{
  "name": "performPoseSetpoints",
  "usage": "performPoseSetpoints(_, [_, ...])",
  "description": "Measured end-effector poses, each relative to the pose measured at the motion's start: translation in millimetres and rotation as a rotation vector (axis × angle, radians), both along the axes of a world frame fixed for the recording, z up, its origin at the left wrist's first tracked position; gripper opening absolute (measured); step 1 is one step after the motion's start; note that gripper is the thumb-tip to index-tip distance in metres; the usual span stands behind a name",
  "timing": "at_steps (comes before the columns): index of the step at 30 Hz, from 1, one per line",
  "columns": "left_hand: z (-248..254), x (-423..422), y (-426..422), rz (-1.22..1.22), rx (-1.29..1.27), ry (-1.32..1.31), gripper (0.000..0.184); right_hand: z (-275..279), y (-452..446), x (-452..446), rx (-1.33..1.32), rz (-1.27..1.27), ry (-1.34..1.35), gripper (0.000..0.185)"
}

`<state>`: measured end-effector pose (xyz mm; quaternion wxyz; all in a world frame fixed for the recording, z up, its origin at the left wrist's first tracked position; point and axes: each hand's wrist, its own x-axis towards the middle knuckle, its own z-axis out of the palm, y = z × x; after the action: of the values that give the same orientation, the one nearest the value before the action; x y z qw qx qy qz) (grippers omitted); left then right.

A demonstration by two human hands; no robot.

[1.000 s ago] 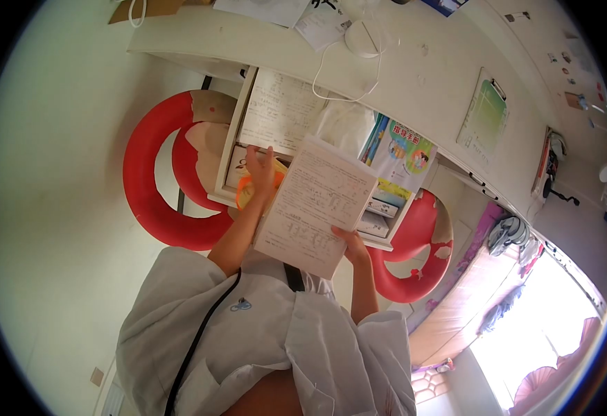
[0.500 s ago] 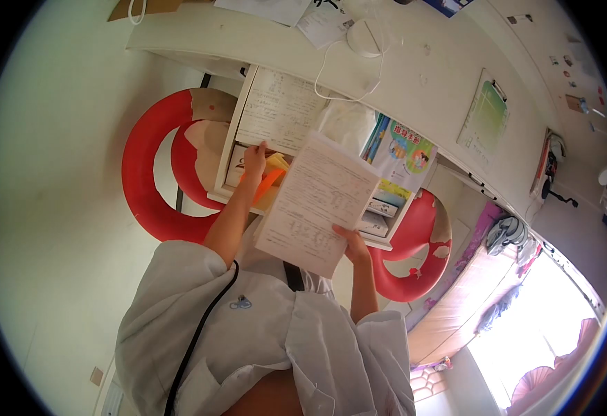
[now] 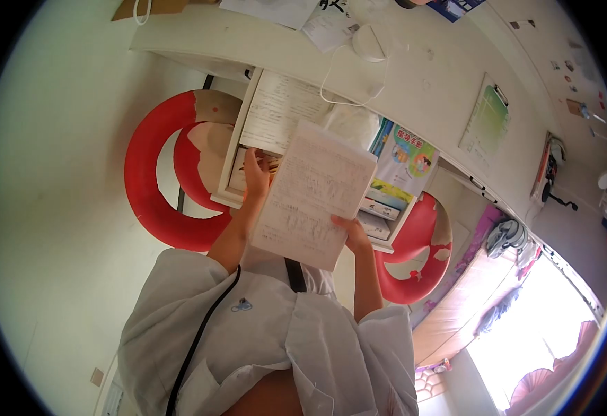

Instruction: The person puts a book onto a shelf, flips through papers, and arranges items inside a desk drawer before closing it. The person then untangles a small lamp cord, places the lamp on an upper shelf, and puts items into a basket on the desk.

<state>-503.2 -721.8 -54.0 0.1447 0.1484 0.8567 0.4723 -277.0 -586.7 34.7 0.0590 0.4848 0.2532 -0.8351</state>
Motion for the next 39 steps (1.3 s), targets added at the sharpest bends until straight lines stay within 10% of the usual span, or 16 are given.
performPoseSetpoints(9, [10, -10, 3, 0.020, -0.284, 0.213, 0.041, 1, 3, -5, 0.024, 0.026, -0.004, 0.052])
performPoseSetpoints(28, [-17, 13, -4, -0.136, 0.308, -0.049, 0.025, -81, 34, -159, -0.124, 0.132, 0.177, 0.048])
performPoseSetpoints(39, [-22, 9, -10, -0.345, -0.088, -0.093, 0.026, -77, 56, -192, -0.108, 0.053, 0.154, 0.046])
